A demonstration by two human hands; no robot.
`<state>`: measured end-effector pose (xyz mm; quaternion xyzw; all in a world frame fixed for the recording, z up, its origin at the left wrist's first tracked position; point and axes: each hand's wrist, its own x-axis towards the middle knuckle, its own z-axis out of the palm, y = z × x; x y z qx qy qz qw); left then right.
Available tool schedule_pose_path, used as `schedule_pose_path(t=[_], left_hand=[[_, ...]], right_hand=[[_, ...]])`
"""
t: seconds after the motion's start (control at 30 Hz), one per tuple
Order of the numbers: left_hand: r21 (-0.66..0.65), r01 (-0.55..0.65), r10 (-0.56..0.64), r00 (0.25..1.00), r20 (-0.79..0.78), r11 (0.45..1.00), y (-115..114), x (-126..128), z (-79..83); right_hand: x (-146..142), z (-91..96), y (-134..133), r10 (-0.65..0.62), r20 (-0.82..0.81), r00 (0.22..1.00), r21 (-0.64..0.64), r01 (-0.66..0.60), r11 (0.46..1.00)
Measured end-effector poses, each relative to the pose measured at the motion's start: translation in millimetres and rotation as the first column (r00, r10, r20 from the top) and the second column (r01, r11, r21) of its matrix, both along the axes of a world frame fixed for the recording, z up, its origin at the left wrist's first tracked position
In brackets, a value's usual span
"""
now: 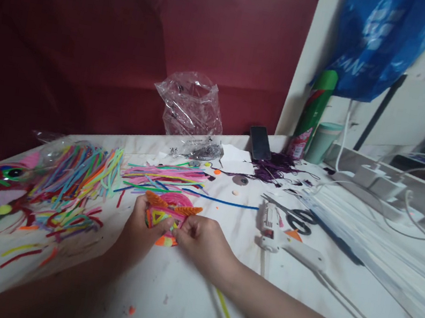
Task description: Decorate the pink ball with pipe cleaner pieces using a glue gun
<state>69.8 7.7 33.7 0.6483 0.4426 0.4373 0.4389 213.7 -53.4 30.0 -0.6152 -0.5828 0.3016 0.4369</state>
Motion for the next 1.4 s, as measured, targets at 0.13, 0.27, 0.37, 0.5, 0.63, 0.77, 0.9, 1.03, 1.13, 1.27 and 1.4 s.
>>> schedule_pose_path(t=[0.13, 0.27, 0.37, 0.5, 0.63, 0.77, 0.9, 1.03, 1.13, 1.27, 1.4], left_hand=[[0.005, 0.024, -0.024, 0.999, 0.029, 1.0, 0, -2, -0.5], [-0.009, 0.033, -0.032, 0.999, 0.043, 0.999, 0, -4, 2.0], [-0.029, 0.036, -0.036, 0.999, 0.007, 0.999, 1, -6, 3.2], [-0.037, 0.07, -0.069, 0.997, 0.029, 0.997, 6, -8, 0.3], [-0.013, 0.092, -0.091, 0.994, 0.052, 0.996, 11, -9, -2.7], [-0.039, 0.109, -0.107, 0.993, 0.049, 0.993, 11, -9, -2.1], [-0.032, 0.1, -0.099, 0.995, 0.029, 0.994, 10, -10, -1.5], [-0.035, 0.082, -0.082, 0.996, 0.021, 0.996, 9, -10, -1.9], [-0.038, 0.084, -0.084, 0.996, 0.012, 0.996, 10, -10, -2.9], [-0.02, 0.099, -0.099, 0.995, 0.007, 0.995, 10, -11, -3.7], [-0.023, 0.105, -0.105, 0.994, 0.007, 0.994, 10, -11, -3.0]], right_hand=[[1, -0.5, 0, -0.007, -0.009, 1.0, 0.013, 0.007, 1.0], [1, -0.3, 1, -0.003, -0.01, 1.0, 0.007, 0.003, 1.0], [2, -0.6, 1, 0.001, -0.006, 1.0, 0.008, -0.001, 1.0], [2, -1.6, 1, 0.009, -0.056, 0.998, 0.028, -0.007, 1.0], [2, -1.5, 3, 0.008, -0.166, 0.986, 0.024, -0.004, 1.0], [2, 0.6, 4, -0.013, -0.239, 0.971, -0.024, 0.008, 1.0], [1, 1.8, 2, 0.02, -0.23, 0.973, 0.017, -0.017, 1.0], [1, 0.8, 0, 0.038, -0.182, 0.983, 0.054, -0.028, 0.998], [1, 0.1, 0, 0.043, -0.174, 0.984, 0.03, -0.038, 0.999], [4, 2.9, -1, 0.016, -0.112, 0.994, 0.065, -0.009, 0.998], [7, 8.2, -3, -0.032, 0.02, 0.999, 0.134, 0.029, 0.99]])
